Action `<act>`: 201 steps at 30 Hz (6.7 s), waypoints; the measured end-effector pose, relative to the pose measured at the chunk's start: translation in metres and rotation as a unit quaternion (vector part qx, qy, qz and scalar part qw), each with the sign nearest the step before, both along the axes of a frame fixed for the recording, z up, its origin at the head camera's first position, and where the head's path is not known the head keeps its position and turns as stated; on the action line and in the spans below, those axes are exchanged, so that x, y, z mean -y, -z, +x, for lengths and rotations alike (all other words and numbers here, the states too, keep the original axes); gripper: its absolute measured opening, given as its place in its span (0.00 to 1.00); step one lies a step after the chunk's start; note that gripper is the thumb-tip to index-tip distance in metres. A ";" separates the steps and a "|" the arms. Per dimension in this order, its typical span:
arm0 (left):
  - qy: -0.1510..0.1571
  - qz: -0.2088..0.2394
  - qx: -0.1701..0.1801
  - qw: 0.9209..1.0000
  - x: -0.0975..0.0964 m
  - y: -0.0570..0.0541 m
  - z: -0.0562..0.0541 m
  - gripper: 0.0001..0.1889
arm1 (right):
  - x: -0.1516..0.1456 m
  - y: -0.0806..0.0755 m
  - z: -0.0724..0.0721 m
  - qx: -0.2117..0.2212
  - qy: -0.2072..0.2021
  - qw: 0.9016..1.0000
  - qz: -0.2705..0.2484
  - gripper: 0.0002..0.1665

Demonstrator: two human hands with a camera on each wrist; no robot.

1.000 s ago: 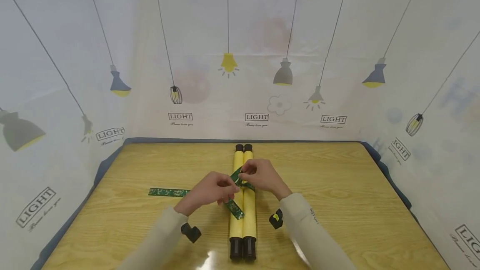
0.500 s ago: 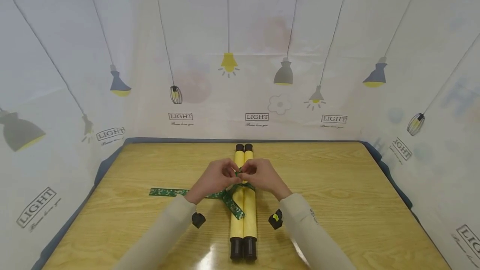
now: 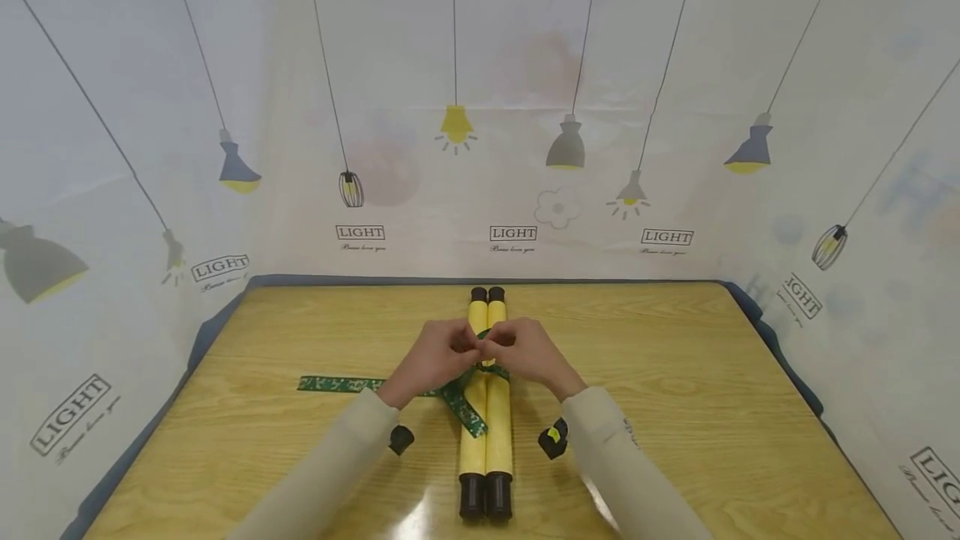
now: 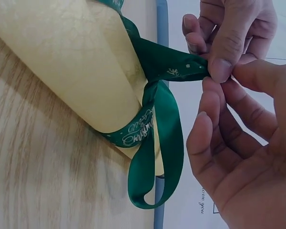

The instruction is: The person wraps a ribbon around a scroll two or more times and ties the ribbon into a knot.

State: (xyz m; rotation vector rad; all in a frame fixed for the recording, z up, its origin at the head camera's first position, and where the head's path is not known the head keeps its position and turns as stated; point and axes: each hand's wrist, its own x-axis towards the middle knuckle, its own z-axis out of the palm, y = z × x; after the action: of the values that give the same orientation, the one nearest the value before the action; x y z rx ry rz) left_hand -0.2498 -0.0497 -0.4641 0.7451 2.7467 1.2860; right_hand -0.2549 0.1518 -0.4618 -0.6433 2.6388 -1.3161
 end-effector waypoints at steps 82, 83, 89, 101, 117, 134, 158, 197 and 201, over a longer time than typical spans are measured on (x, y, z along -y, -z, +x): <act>-0.047 0.099 0.119 0.987 0.034 0.021 -0.019 0.06 | -0.213 0.030 0.056 0.212 -0.117 0.969 0.056 0.09; -0.049 0.102 0.122 0.986 0.035 0.022 -0.019 0.06 | -0.214 0.031 0.056 0.216 -0.114 0.968 0.059 0.09; -0.058 0.110 0.137 0.983 0.036 0.027 -0.021 0.06 | -0.221 0.031 0.060 0.235 -0.097 0.964 0.078 0.11; -0.078 0.105 0.153 0.980 0.033 0.034 -0.025 0.07 | -0.226 0.023 0.064 0.231 -0.062 0.962 0.131 0.12; -0.074 0.039 0.082 0.993 0.029 0.020 -0.012 0.11 | -0.179 0.004 0.050 0.167 -0.061 0.978 0.110 0.19; 0.080 -0.009 -0.062 0.995 0.003 -0.003 0.013 0.08 | -0.078 -0.001 0.015 0.004 -0.019 0.993 0.113 0.13; 0.118 -0.162 -0.104 0.974 0.000 0.021 0.002 0.08 | 0.003 0.011 -0.028 -0.050 -0.059 0.987 0.138 0.07; -0.066 -0.025 -0.051 0.996 -0.025 0.031 0.008 0.04 | -0.013 0.018 0.004 0.209 0.047 0.973 -0.084 0.13; -0.061 -0.050 -0.085 0.993 -0.027 0.036 0.005 0.05 | -0.014 0.019 0.007 0.228 0.060 0.966 -0.102 0.14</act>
State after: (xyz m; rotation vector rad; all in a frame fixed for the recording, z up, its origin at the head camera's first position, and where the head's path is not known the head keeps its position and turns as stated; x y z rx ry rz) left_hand -0.2445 -0.0230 -0.5000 0.7225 3.0094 1.1429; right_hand -0.2484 0.1657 -0.4803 -0.1680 2.2160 -1.5619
